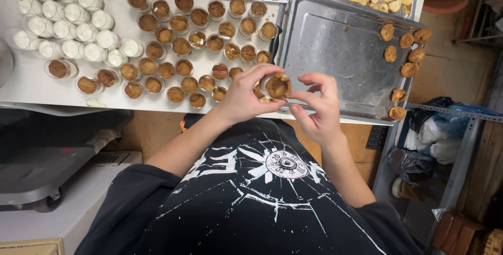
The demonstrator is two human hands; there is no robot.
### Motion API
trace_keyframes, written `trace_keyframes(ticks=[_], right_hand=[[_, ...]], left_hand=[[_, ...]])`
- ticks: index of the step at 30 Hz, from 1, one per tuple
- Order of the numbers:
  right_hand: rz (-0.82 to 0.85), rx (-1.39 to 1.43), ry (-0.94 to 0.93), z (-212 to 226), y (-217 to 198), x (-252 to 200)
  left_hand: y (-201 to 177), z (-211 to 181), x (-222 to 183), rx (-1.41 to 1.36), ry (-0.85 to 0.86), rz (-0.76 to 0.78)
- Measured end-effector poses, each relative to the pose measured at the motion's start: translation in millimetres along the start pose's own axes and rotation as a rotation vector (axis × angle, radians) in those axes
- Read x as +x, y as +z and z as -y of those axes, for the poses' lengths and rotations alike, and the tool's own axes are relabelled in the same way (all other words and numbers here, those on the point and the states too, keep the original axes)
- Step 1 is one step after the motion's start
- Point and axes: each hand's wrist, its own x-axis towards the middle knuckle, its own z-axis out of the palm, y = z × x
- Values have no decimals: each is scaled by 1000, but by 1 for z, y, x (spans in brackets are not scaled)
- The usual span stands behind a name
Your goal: Assemble small dessert cups by placing pastry pieces into small plastic containers.
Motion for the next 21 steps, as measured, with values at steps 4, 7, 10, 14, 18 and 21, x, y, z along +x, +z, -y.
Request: trace_keyframes(ticks=[4, 7, 10, 14, 18, 21], right_hand=[[47, -79, 4, 2, 1, 1], [17, -49, 27, 1, 0, -3], [-3, -14, 45, -2, 1, -5], [51, 46, 33, -7, 2, -8], [123, 37, -84, 3, -2, -1], [159, -48, -69, 5, -3, 1]], left_hand=[[4, 6, 0, -12, 44, 0], [11, 16, -4, -418, -260, 101], [17, 23, -7, -588, -341, 142], [16, 20, -5, -577, -396, 181], [12, 12, -2, -384, -350, 183], [10, 5, -1, -306, -356, 187]])
